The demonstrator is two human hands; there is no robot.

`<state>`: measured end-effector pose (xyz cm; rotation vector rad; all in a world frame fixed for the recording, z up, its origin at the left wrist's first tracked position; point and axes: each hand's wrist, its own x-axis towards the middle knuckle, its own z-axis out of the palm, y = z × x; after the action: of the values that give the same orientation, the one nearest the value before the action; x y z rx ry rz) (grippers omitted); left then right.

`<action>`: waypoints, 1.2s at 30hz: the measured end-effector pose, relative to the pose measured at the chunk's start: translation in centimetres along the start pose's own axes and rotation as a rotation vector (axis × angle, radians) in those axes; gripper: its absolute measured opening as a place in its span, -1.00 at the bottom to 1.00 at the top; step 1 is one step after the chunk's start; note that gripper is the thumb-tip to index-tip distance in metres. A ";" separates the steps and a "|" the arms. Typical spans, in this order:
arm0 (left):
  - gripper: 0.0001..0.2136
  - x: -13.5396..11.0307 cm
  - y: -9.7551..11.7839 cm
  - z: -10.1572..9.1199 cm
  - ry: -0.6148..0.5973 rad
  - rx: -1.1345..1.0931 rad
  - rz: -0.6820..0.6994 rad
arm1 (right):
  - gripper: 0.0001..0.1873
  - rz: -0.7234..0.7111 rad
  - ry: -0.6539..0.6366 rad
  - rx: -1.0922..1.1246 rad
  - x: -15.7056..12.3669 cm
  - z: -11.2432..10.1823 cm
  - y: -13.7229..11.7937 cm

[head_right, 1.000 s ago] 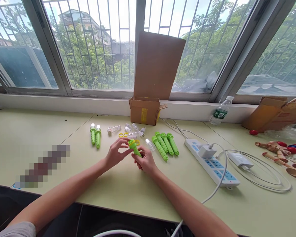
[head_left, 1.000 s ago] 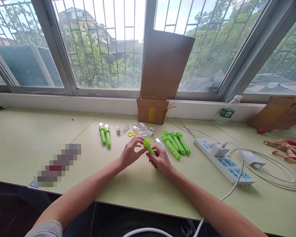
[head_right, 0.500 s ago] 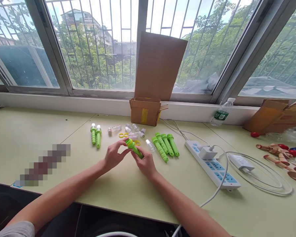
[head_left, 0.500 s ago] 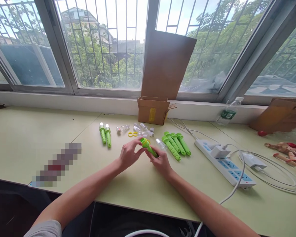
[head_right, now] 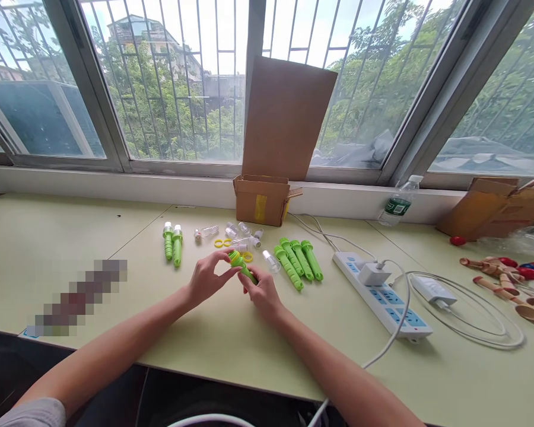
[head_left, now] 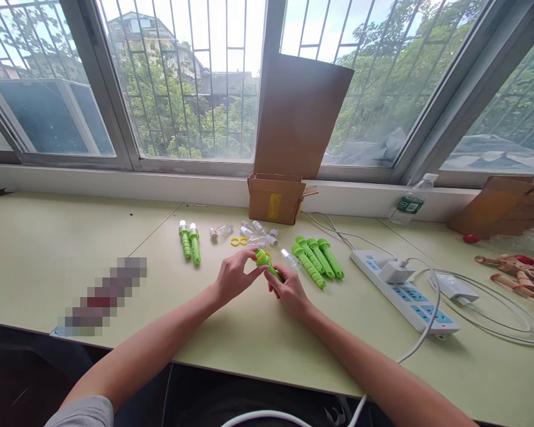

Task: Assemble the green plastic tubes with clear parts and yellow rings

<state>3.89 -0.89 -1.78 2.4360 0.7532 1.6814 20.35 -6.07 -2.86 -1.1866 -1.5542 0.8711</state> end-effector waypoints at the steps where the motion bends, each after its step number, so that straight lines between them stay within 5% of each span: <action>1: -0.81 0.0 0.0 0.0 0.002 -0.004 0.003 | -0.67 0.008 -0.013 0.023 0.0 0.0 0.0; 36: -0.77 -0.2 -0.8 0.3 -0.051 -0.117 -0.028 | -0.60 0.080 -0.056 0.174 0.1 -0.1 0.2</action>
<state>3.88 -0.25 -2.36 2.3689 0.6599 1.5992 20.51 -5.91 -2.95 -1.1127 -1.4517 1.0778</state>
